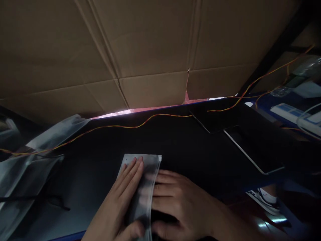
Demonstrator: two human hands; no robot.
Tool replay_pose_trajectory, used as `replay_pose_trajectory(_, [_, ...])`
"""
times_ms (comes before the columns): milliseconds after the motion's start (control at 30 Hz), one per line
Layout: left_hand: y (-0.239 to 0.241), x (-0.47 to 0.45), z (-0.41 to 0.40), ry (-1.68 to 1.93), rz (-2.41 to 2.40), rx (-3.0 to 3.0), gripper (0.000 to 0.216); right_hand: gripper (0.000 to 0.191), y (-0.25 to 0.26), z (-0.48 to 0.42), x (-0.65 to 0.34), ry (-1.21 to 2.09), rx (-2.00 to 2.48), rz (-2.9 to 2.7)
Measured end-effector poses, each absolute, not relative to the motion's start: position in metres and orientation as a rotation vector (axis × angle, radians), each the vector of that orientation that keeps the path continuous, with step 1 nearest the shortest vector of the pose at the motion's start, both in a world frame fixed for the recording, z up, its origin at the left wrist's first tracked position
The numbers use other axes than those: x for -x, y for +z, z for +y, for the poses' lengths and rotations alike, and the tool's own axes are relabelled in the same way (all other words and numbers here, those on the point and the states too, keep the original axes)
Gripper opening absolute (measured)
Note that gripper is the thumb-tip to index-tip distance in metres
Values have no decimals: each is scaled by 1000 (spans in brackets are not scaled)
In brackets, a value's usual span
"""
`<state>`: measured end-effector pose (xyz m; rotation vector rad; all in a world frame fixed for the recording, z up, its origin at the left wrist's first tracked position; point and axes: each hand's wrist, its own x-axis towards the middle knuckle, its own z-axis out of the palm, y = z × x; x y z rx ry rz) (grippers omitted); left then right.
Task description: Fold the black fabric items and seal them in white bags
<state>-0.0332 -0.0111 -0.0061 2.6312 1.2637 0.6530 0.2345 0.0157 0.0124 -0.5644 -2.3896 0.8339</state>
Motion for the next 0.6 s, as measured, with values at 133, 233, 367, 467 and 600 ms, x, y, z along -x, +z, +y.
replay_pose_trajectory(133, [-1,23,-9,594,1225,-2653,99,38,7,5,-228,754,738,-2435])
replay_pose_trajectory(233, [7,17,-8,550,1213,-2695,100,48,0,0,-201,729,736,-2362])
replay_pose_trajectory(367, [12,13,-8,512,1209,-2748,101,56,4,-3,-168,758,921,-2110])
replay_pose_trajectory(467, [12,16,-10,498,1232,-2764,102,65,18,-4,-170,818,967,-2037])
replay_pose_trajectory(600, [10,31,-9,427,1284,-2807,99,48,29,-1,-200,916,814,-2199])
